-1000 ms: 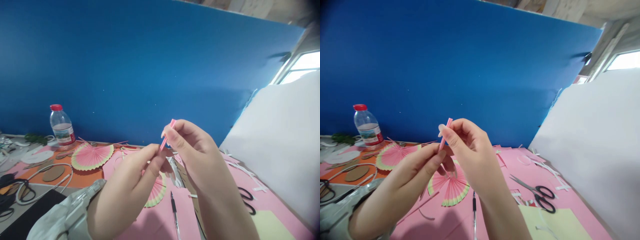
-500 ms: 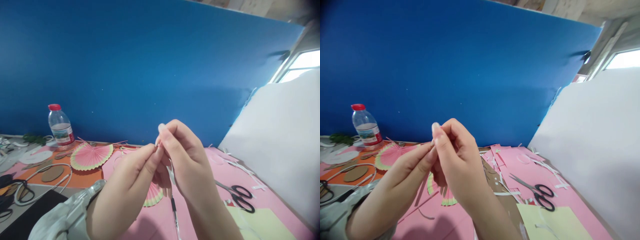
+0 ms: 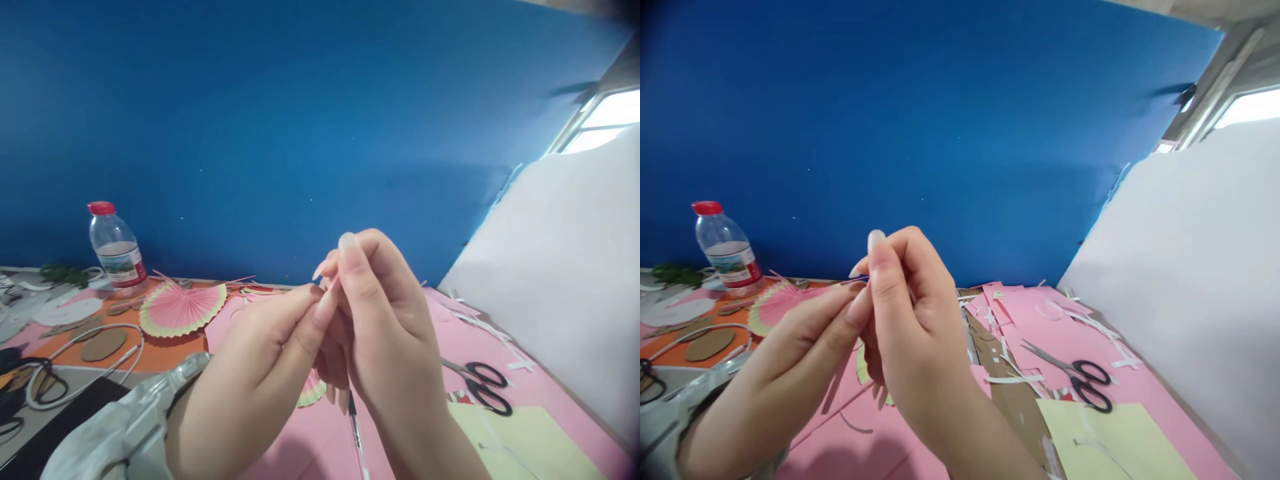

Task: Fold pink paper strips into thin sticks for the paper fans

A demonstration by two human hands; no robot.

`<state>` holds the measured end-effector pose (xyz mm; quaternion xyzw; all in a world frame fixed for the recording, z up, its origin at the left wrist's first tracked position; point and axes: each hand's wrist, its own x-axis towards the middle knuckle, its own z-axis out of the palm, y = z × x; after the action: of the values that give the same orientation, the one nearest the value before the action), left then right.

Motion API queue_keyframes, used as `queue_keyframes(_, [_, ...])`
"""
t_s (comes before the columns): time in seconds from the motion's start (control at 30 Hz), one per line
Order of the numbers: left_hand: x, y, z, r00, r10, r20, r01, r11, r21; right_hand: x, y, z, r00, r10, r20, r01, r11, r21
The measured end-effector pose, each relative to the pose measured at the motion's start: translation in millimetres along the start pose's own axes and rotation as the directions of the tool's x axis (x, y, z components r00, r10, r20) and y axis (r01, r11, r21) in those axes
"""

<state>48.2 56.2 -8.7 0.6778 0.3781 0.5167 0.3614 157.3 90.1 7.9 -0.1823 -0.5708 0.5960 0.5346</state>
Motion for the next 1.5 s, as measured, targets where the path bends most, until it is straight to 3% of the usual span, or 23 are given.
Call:
queue_keyframes(0.17, [-1.4,-3.6,0.8,0.999,0.044,-0.020,-0.041,0.992,0.120,-1.1,2.4,1.7,0.996,0.011,-0.085,-0.013,1.000,-0.023])
queue_keyframes(0.3, [0.1,-4.6,-1.0,0.999,0.030,-0.012,-0.030,1.000,-0.004,0.8,3.9,2.1,0.998,0.046,-0.050,-0.046,0.999,-0.001])
queue_keyframes(0.57, [-0.3,-1.5,-3.1,0.999,0.032,0.028,-0.036,0.992,0.121,-2.9,-4.2,-1.6,0.999,-0.002,-0.043,0.001,1.000,-0.016])
queue_keyframes(0.8, [2.8,-4.6,-6.2,1.000,0.012,-0.008,-0.011,0.998,0.065,2.1,-4.3,-5.8,0.997,0.062,0.034,-0.054,0.976,-0.210])
queue_keyframes(0.93, [2.4,-2.6,-5.9,1.000,0.012,0.022,-0.013,0.999,0.053,1.1,-4.2,-0.4,0.999,0.039,-0.016,-0.041,0.990,-0.132])
queue_keyframes(1.07, [0.3,-3.5,-0.7,0.998,-0.009,0.057,0.009,1.000,0.005,3.0,-0.5,5.2,0.986,-0.049,-0.162,0.049,0.999,-0.006])
queue_keyframes(1.13, [0.5,-4.4,1.1,0.999,-0.026,0.024,0.027,0.999,-0.039,4.8,1.5,7.3,0.978,-0.039,-0.204,0.045,0.999,0.022])
queue_keyframes(1.3, [3.4,-3.9,-1.8,0.998,-0.051,-0.025,0.050,0.998,-0.037,5.3,3.0,10.3,0.992,0.063,-0.110,-0.071,0.995,-0.072])
queue_keyframes(1.5, [2.9,-1.6,-4.1,0.998,-0.048,-0.036,0.045,0.997,-0.070,2.7,4.6,11.2,0.994,0.036,-0.106,-0.040,0.998,-0.043])
